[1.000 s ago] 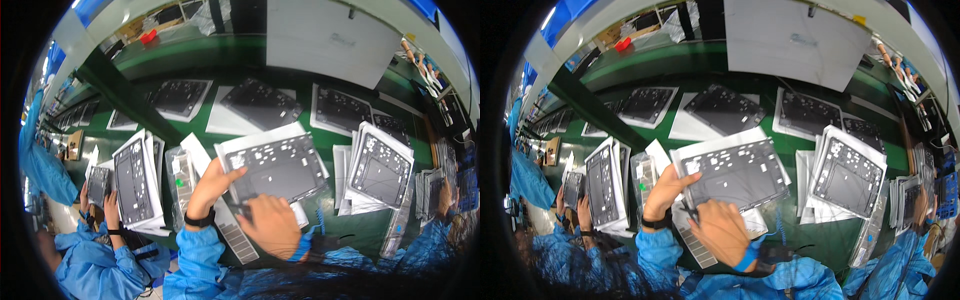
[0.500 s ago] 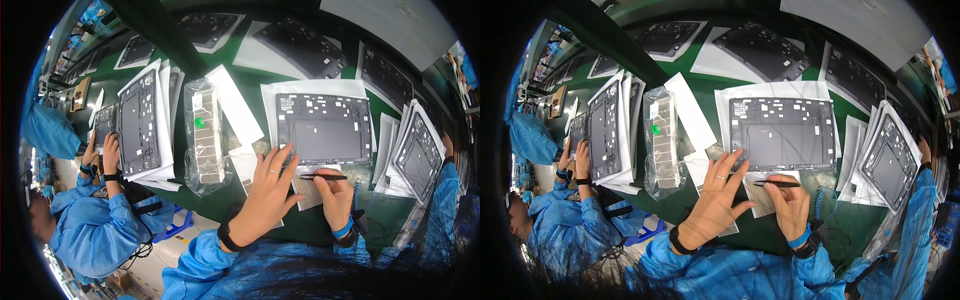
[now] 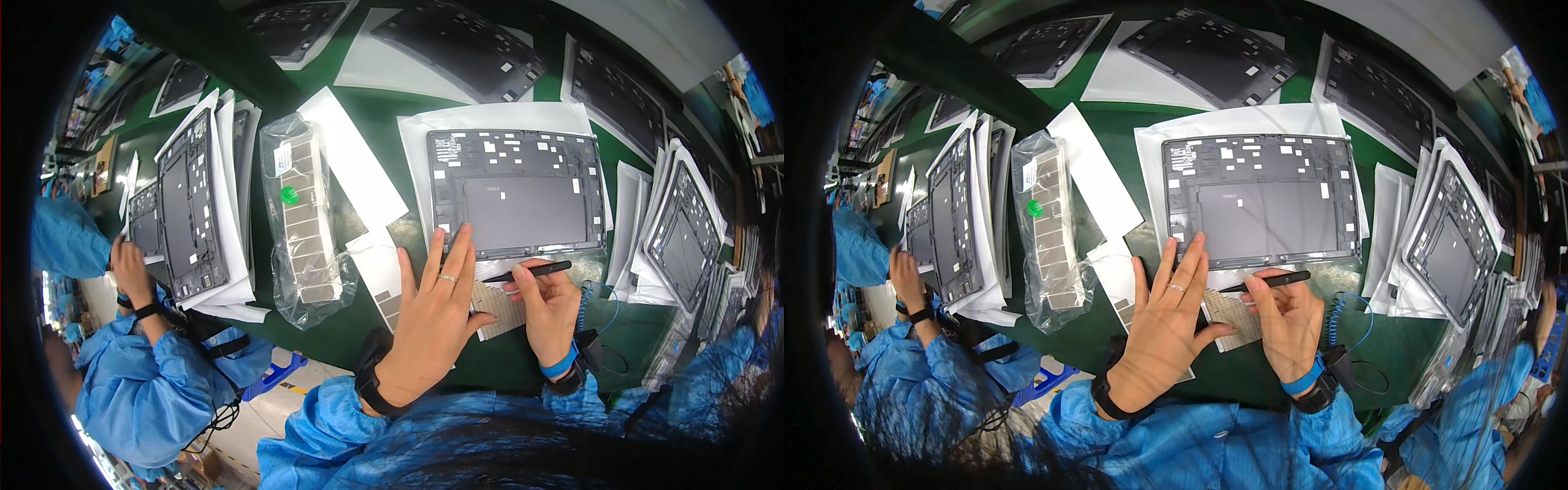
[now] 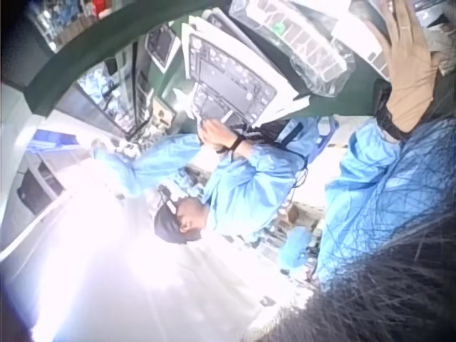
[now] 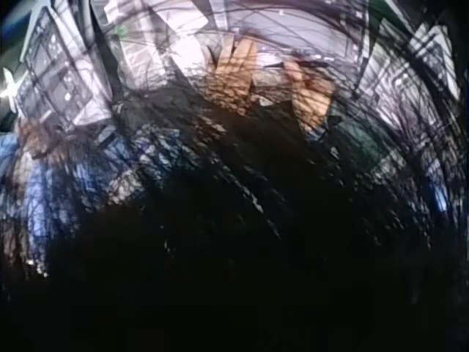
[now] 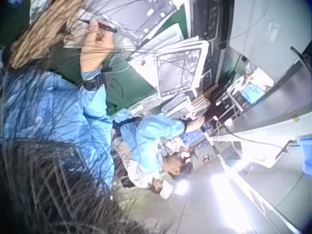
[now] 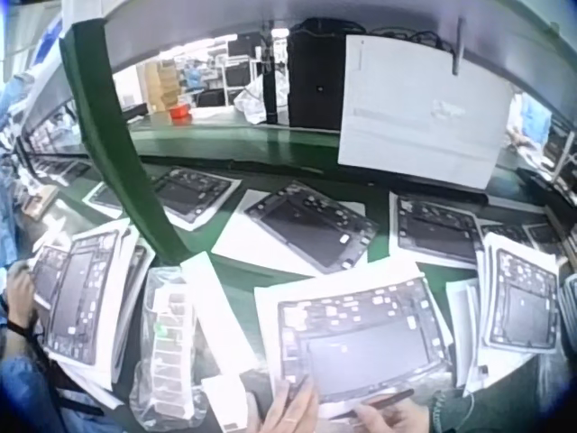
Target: Assembling and inspecting tablet computer components on a factory production line.
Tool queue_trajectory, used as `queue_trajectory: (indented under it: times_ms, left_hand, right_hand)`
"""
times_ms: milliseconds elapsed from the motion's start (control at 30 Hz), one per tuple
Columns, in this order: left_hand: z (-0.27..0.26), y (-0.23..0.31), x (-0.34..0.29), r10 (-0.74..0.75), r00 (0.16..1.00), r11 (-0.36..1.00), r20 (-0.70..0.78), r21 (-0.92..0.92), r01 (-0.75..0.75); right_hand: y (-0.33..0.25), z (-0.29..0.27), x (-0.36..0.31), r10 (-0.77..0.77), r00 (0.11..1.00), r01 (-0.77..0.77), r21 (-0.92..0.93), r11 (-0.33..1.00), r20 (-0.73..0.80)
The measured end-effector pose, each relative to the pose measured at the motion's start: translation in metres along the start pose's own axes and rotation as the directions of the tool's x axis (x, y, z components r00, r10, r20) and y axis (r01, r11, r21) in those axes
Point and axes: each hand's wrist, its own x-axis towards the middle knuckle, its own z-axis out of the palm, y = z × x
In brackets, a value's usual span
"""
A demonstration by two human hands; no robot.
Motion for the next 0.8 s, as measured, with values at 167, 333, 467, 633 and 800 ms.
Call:
queue_trajectory:
  times_ms: [167,333,467,633,800]
  left_hand:
    - [-0.004,-0.002,0.002,-0.029,0.999,0.999,0.036,0.026,0.029]
    - [-0.009,0.004,-0.001,-0.026,1.0,1.0,0.0,0.015,0.026]
    - [-0.017,0.013,-0.006,-0.067,0.994,0.99,0.092,0.127,0.055]
    - [-0.038,0.015,0.026,0.016,1.0,1.0,0.016,0.009,-0.016]
    - [-0.032,0.002,0.089,0.007,0.994,1.0,-0.108,0.009,-0.006]
  right_hand:
    - [0.0,0.001,-0.001,0.011,1.0,-0.011,0.014,1.0,0.001]
    - [-0.014,-0.006,-0.003,0.019,0.995,0.004,0.24,0.971,-0.093]
    - [-0.054,0.002,0.045,-0.07,0.984,0.1,0.179,0.979,-0.163]
    - [-0.052,0.035,0.135,-0.215,0.966,0.236,0.142,0.961,-0.146]
    - [-0.039,0.048,0.155,-0.232,0.965,0.245,0.101,0.964,-0.124]
